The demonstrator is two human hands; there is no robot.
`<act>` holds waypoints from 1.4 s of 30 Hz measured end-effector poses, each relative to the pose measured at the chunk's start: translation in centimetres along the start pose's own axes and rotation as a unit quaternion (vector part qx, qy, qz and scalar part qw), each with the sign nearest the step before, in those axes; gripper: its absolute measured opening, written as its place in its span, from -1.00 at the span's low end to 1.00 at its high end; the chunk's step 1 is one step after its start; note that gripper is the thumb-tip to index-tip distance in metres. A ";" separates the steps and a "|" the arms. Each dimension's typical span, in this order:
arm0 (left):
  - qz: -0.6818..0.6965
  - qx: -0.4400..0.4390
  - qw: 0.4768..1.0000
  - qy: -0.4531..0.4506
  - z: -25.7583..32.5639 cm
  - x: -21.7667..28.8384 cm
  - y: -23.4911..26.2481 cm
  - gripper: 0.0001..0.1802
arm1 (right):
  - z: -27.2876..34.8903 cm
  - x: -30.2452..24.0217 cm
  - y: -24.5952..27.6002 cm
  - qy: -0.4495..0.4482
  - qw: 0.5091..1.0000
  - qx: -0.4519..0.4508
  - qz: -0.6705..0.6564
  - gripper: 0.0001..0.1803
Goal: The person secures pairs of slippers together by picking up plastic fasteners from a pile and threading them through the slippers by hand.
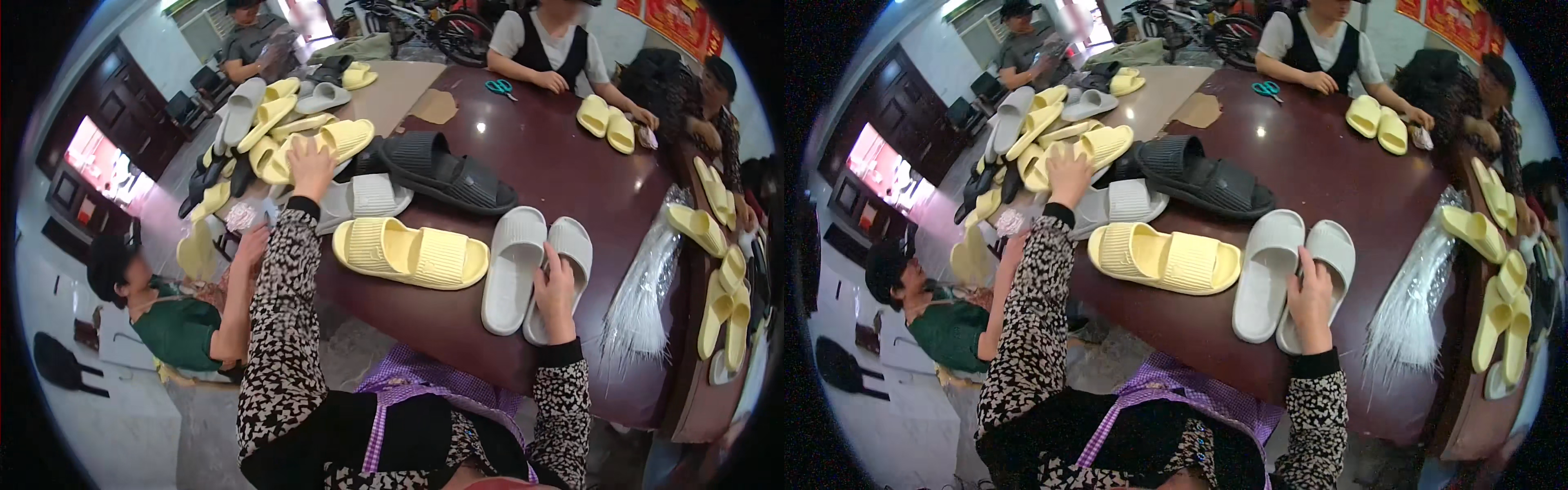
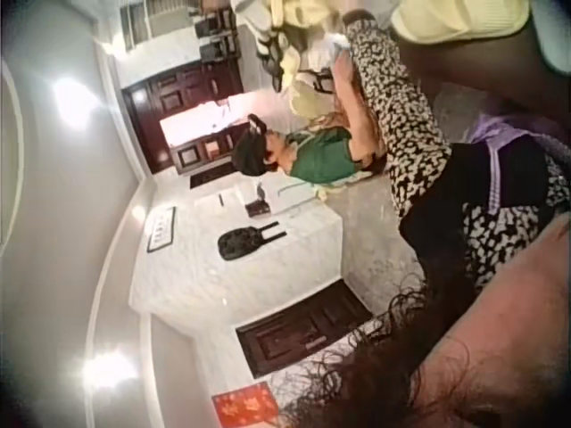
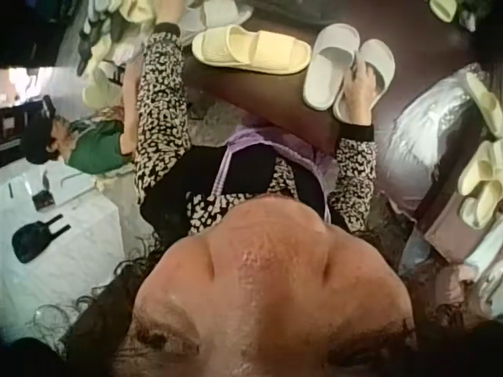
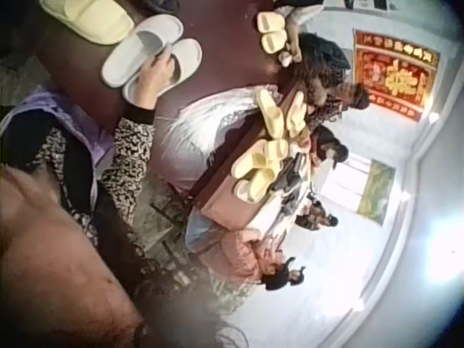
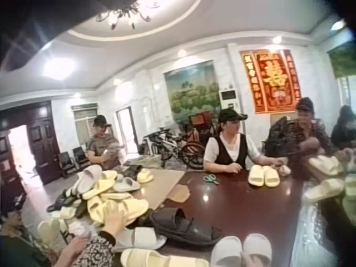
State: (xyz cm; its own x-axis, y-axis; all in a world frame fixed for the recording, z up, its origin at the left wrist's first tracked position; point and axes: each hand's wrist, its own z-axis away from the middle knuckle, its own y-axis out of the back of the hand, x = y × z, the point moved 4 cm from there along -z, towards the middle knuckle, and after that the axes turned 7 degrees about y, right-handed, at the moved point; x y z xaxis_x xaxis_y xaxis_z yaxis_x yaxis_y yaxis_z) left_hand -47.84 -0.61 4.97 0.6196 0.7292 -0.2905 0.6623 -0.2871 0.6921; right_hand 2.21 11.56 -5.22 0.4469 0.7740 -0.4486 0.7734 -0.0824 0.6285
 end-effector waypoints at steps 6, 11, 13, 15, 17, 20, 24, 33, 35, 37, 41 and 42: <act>0.128 0.042 0.990 -0.048 -0.1 -1.2 2.3 -0.57 | -1.0 -1.5 0.2 0.028 0.999 0.013 -0.015 -0.46; 0.425 -0.008 0.890 -0.166 4.6 9.4 14.1 -0.58 | -0.3 0.0 1.8 -0.030 0.999 0.010 0.017 -0.47; 0.424 -0.021 0.879 -0.218 9.0 12.4 18.9 -0.55 | -0.4 -0.5 1.5 -0.001 1.000 0.025 0.013 -0.46; 0.451 -0.047 0.855 -0.253 12.8 15.7 21.2 -0.51 | -0.3 -0.4 1.4 -0.008 0.999 0.032 0.023 -0.47; 0.472 -0.069 0.835 -0.274 16.2 18.9 21.0 -0.49 | -0.5 -0.7 1.0 0.002 0.999 0.035 0.018 -0.48; 0.478 -0.078 0.824 -0.295 19.0 22.1 19.3 -0.50 | -0.8 -1.3 0.8 0.005 0.999 0.039 0.020 -0.46; 0.484 -0.080 0.806 -0.330 18.8 24.7 19.1 -0.54 | -0.6 -1.0 1.3 -0.007 0.998 0.040 0.037 -0.47; 0.551 -0.054 0.780 -0.291 17.5 26.7 17.2 -0.70 | -0.5 -1.1 0.9 -0.009 0.997 0.048 0.068 -0.51; 0.557 -0.037 0.779 -0.286 17.6 26.8 17.3 -0.72 | -0.5 -1.0 1.3 -0.009 0.995 0.051 0.079 -0.51; 0.585 -0.029 0.761 -0.280 17.5 26.6 17.4 -0.73 | -0.4 -1.2 1.4 0.000 0.995 0.048 0.084 -0.50; 0.622 -0.035 0.737 -0.261 17.2 26.7 16.8 -0.73 | -0.3 -0.7 1.3 0.001 0.993 0.060 0.097 -0.50; 0.633 -0.038 0.731 -0.251 17.1 26.6 16.6 -0.73 | -0.3 -0.6 1.2 -0.005 0.993 0.059 0.099 -0.50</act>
State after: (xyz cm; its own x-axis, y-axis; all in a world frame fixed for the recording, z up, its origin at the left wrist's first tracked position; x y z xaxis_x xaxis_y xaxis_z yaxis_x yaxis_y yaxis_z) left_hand -13.17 3.39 -2.56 0.8050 -0.4163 0.4226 -0.5898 -0.4850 0.6457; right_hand 2.69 11.21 -4.01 0.5997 0.7290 -0.3300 0.7171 -0.3066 0.6259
